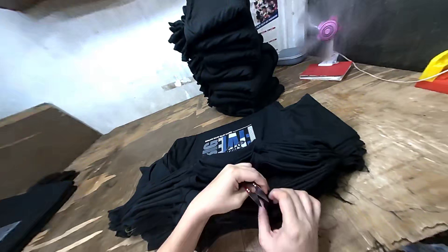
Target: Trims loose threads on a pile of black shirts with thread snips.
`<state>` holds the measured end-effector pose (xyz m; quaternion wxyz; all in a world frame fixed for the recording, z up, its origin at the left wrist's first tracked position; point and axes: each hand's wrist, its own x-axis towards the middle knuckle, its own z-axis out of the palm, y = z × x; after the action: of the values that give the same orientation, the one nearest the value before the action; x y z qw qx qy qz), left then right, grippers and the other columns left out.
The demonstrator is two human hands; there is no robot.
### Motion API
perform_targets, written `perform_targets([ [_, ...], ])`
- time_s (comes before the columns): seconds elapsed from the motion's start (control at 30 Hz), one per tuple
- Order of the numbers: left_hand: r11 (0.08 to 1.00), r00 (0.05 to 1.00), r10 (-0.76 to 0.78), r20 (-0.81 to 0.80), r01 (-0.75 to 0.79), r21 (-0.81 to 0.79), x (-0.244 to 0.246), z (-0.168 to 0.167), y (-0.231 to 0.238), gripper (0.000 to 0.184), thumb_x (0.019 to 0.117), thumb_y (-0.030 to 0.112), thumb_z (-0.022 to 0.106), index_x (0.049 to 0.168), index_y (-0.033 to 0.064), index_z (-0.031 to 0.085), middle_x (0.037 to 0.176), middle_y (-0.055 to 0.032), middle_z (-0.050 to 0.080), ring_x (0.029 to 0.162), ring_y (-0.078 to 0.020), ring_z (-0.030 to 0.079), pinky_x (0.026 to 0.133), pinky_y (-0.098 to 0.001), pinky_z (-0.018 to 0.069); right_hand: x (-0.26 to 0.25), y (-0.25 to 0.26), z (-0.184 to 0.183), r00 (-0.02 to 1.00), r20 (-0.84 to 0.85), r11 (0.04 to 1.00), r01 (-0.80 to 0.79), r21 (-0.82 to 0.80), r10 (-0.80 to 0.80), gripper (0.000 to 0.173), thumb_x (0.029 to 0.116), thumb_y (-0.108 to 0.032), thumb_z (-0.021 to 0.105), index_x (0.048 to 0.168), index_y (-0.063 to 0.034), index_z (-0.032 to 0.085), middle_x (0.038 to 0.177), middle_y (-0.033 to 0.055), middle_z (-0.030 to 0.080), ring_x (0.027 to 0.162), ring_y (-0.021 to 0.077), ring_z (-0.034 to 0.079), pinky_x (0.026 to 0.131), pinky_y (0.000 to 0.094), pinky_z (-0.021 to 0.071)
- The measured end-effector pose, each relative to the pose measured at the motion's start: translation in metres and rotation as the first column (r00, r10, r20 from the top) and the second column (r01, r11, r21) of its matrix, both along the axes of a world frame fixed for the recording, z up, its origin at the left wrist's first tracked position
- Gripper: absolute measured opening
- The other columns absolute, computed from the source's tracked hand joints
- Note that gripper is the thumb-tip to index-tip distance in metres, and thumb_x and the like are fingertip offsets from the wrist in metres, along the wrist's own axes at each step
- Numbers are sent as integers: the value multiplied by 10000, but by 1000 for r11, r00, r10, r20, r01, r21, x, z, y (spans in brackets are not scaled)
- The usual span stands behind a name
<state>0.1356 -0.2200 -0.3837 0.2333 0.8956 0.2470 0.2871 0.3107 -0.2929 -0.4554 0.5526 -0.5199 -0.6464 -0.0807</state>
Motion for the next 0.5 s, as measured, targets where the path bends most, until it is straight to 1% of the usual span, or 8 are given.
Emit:
perform_targets([
  [0.07, 996, 996, 90, 13, -90, -28, 6, 0, 0, 211, 953, 8, 546, 1035, 66, 731, 963, 13, 725, 856, -35, 670, 773, -217, 575, 3, -3, -1, 994, -37, 995, -98, -2, 98, 187, 869, -203, 698, 1035, -148, 763, 907, -31, 745, 872, 141, 656, 934, 449, 439],
  [0.13, 976, 976, 215, 38, -214, -26, 14, -5, -3, 210, 947, 29, 600, 1112, 76, 721, 946, 26, 740, 828, -26, 687, 762, -219, 590, 13, -3, -6, 996, -23, 996, -84, 22, 85, 188, 903, -244, 697, 1051, -217, 810, 807, -56, 716, 843, 134, 614, 933, 468, 383],
  [0.17, 965, 963, 263, 58, -263, 0, 16, -7, -5, 245, 923, 52, 648, 1156, 93, 715, 945, 44, 740, 829, -19, 688, 762, -215, 594, 19, -4, -8, 999, 2, 998, -41, 52, 41, 153, 917, -281, 703, 1004, -260, 826, 738, -56, 661, 837, 140, 587, 935, 474, 356],
  [0.2, 951, 951, 300, 73, -304, 51, 15, -7, -9, 294, 895, 103, 709, 1189, 115, 715, 961, 65, 729, 864, -16, 682, 788, -217, 596, 25, -6, -10, 1000, 21, 997, -1, 75, 0, 127, 925, -304, 699, 951, -289, 822, 699, -55, 611, 844, 140, 565, 936, 468, 324],
  [0.27, 908, 933, 353, 72, -361, 214, 8, -3, -21, 326, 883, 297, 794, 1185, 188, 744, 1058, 99, 717, 1007, -30, 666, 909, -273, 583, 35, -11, -12, 999, 26, 995, 30, 90, -33, 120, 947, -336, 683, 901, -298, 787, 713, -60, 603, 917, 128, 555, 958, 444, 293],
  [0.37, 801, 925, 377, 56, -355, 483, 4, -2, -47, 172, 937, 362, 728, 1080, 276, 771, 1020, 95, 718, 948, -79, 631, 848, -341, 491, 39, -20, -16, 999, 14, 991, 29, 133, -32, 111, 954, -351, 669, 916, -287, 751, 769, -77, 612, 965, 106, 544, 997, 398, 295],
  [0.43, 699, 921, 388, 26, -312, 643, 10, -7, -60, 150, 990, 312, 652, 1090, 264, 753, 997, 61, 709, 907, -131, 607, 830, -365, 447, 36, -21, -18, 1000, 15, 986, 19, 168, -22, 107, 952, -344, 671, 932, -279, 754, 793, -80, 620, 964, 102, 539, 991, 375, 299],
  [0.5, 576, 909, 416, 4, -267, 773, 14, -9, -68, 156, 997, 213, 600, 1069, 211, 738, 969, 24, 701, 877, -174, 581, 796, -367, 413, 31, -20, -20, 1000, 5, 986, 3, 164, -4, 111, 961, -343, 655, 926, -274, 734, 807, -81, 610, 976, 100, 532, 1001, 376, 291],
])
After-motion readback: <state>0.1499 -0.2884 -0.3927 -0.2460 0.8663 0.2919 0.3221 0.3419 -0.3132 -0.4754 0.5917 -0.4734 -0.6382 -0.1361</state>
